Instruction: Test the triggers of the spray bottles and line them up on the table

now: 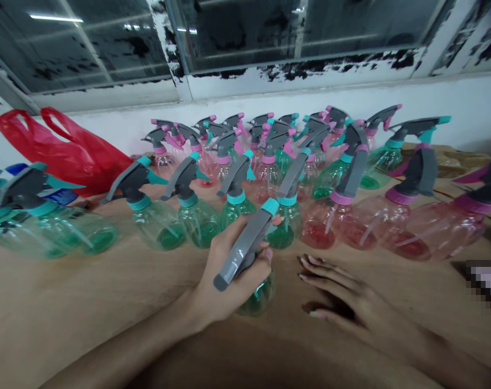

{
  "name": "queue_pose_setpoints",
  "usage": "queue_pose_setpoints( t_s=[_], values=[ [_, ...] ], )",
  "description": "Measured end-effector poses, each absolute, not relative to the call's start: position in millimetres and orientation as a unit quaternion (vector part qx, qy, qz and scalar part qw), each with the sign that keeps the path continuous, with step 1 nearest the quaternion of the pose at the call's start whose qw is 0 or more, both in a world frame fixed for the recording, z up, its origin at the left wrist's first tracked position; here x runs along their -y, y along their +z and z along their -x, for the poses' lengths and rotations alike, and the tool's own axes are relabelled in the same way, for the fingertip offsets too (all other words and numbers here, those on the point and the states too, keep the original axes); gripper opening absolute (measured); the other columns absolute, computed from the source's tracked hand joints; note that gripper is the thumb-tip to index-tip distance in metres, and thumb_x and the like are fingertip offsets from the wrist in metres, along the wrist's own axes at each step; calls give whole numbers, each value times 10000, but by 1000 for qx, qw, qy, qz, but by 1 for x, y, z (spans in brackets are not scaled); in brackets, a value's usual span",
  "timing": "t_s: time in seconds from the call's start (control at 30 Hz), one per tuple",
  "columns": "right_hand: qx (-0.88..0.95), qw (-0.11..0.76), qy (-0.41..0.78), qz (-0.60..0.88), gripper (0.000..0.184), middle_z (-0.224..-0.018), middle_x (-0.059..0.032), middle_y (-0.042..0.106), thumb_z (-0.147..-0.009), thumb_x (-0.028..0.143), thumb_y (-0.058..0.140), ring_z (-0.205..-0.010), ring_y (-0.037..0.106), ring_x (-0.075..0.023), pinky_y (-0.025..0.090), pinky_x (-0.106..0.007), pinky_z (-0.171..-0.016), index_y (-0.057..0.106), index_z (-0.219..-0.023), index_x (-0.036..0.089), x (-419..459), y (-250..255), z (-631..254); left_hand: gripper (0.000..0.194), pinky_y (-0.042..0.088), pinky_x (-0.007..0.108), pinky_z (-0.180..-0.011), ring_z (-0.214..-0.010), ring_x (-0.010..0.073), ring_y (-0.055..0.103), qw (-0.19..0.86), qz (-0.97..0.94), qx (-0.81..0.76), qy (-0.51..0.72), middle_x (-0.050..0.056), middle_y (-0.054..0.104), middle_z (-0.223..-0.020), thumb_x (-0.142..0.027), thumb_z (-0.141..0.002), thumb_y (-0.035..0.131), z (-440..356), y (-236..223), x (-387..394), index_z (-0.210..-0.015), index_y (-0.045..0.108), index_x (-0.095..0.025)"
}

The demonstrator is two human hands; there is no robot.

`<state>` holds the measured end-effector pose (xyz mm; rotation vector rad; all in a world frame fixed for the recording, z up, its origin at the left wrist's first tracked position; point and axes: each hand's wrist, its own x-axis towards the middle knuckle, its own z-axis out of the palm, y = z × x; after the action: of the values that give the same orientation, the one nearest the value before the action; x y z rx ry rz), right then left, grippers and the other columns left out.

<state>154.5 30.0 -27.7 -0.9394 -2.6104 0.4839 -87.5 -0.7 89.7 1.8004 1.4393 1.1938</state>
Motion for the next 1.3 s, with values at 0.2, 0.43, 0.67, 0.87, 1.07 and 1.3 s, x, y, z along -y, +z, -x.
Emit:
queue_pose_setpoints(
  t_s=[0.2, 0.43, 0.67, 0.87, 1.07, 1.3],
  values=[
    [915, 166, 168, 328, 493, -1426, -6, 420, -863, 417, 546, -1315, 358, -230, 345, -445, -1071, 452, -1330, 290, -31, -28, -155, 115, 529, 286, -651, -717, 166, 645, 263, -675, -521, 451, -8, 625, -763, -169, -723, 501, 88, 88, 1, -800, 549, -241],
    [912, 172, 177, 328, 488, -1419, 0, 430, -856, 408, 554, -1309, 367, -232, 354, -447, -1065, 461, -1323, 298, -30, -27, -155, 131, 530, 282, -656, -718, 161, 642, 266, -672, -525, 450, -12, 627, -770, -174, -714, 501, 88, 89, 2, -815, 551, -241],
    [914, 170, 169, 328, 492, -1424, -1, 423, -859, 420, 548, -1315, 356, -230, 343, -445, -1073, 458, -1326, 292, -30, -29, -156, 196, 541, 283, -669, -751, 169, 652, 272, -668, -529, 447, -4, 641, -812, -166, -720, 496, 88, 90, 1, -879, 583, -241],
    [918, 155, 159, 329, 499, -1432, 1, 410, -870, 434, 526, -1318, 353, -221, 346, -445, -1072, 438, -1339, 287, -30, -29, -155, 328, 538, 290, -641, -698, 171, 644, 263, -674, -522, 452, -8, 635, -764, -152, -703, 507, 89, 88, 1, -1006, 591, -248],
    [916, 149, 162, 335, 495, -1439, 0, 400, -877, 436, 517, -1326, 339, -214, 340, -438, -1077, 436, -1340, 283, -29, -25, -154, 298, 542, 291, -683, -759, 172, 653, 274, -668, -527, 449, 14, 663, -887, -168, -709, 511, 88, 90, 2, -985, 594, -244],
    [913, 164, 175, 330, 498, -1428, -4, 416, -867, 415, 539, -1316, 354, -232, 334, -460, -1076, 439, -1339, 296, -29, -26, -154, 352, 546, 289, -669, -749, 171, 648, 276, -676, -522, 441, 7, 659, -844, -156, -722, 506, 89, 87, 1, -1056, 581, -239]
  ],
)
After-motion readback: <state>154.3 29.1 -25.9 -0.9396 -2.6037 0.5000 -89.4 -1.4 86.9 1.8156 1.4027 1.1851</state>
